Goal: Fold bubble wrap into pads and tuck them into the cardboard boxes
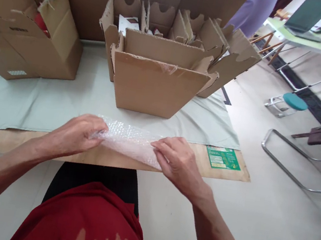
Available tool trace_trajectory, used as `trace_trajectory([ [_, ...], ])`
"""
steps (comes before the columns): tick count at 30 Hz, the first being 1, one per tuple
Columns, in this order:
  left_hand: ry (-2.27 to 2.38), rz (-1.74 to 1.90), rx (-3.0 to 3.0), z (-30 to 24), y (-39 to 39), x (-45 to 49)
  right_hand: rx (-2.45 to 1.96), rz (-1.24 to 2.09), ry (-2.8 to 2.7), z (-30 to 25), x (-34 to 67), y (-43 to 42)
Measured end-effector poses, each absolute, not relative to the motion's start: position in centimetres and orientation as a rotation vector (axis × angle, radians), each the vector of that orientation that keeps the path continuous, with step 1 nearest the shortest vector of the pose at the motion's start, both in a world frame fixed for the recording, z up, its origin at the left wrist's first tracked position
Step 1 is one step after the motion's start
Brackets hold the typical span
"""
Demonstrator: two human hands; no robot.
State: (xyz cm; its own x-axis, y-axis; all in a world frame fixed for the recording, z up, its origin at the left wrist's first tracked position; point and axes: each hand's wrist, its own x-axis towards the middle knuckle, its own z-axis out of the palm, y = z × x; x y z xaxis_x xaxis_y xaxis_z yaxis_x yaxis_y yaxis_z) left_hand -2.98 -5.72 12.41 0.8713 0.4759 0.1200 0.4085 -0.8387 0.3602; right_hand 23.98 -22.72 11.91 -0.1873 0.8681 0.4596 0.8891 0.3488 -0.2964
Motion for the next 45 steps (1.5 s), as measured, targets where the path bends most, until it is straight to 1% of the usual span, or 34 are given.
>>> trace_trajectory([
  [3, 0.539, 0.733, 2.848, 15.9, -6.8, -3.1, -1.421, -0.033, -1.972, 14.8, 24.8, -23.6],
  [4, 0.506, 0.826, 2.869, 16.5, -7.3, -3.5, -1.379, 0.004, -1.963, 15.6, 24.7, -24.0],
  [6, 0.454, 0.879, 2.878, 16.2, -8.5, -4.4, -1.330, 0.116, -2.009, 16.3, 24.2, -24.8],
  [8, 0.438, 0.836, 2.867, 13.9, -9.3, -5.6, -1.354, 0.223, -2.107, 15.3, 23.5, -25.3],
  [10, 0.443, 0.715, 2.865, 10.9, -9.6, -6.9, -1.416, 0.301, -2.189, 13.2, 23.0, -25.4],
  [12, 0.442, 0.455, 2.863, 8.8, -9.4, -8.4, -1.471, 0.399, -2.197, 11.3, 23.1, -25.5],
  [15, 0.457, 0.075, 2.769, 9.2, -8.7, -10.4, -1.519, 0.502, -2.056, 10.2, 24.3, -26.1],
  [17, 0.549, 0.070, 2.692, 10.7, -8.4, -10.5, -1.576, 0.460, -1.921, 10.4, 24.7, -26.0],
  [20, 0.701, 0.283, 2.696, 11.3, -8.6, -7.6, -1.654, 0.283, -1.799, 10.0, 23.1, -24.1],
  [22, 0.669, 0.326, 2.782, 9.8, -9.0, -4.4, -1.677, 0.189, -1.877, 8.8, 21.1, -21.9],
  [24, 0.555, 0.236, 2.869, 7.5, -9.3, -1.9, -1.687, 0.144, -2.056, 7.1, 19.4, -20.0],
  [26, 0.523, 0.139, 2.919, 5.5, -8.9, -1.3, -1.709, 0.120, -2.213, 5.4, 19.2, -19.5],
  [30, 0.683, 0.123, 2.916, 3.9, -7.1, -5.9, -1.903, 0.023, -2.196, 3.5, 22.9, -23.0],
  [33, 0.823, 0.187, 2.888, 4.2, -7.0, -10.6, -2.077, -0.123, -1.973, 3.2, 25.7, -27.1],
  [35, 0.876, 0.215, 2.864, 4.6, -7.6, -12.8, -2.107, -0.215, -1.793, 3.1, 26.3, -29.4],
  [38, 0.814, 0.243, 2.832, 5.4, -8.9, -14.7, -2.022, -0.236, -1.690, 3.2, 25.6, -31.6],
  [41, 0.675, 0.204, 2.871, 5.9, -9.5, -15.1, -1.963, -0.194, -1.809, 3.2, 24.9, -32.2],
  [45, 0.501, 0.087, 2.960, 5.4, -9.1, -14.0, -1.936, -0.164, -1.975, 2.8, 24.5, -30.8],
])
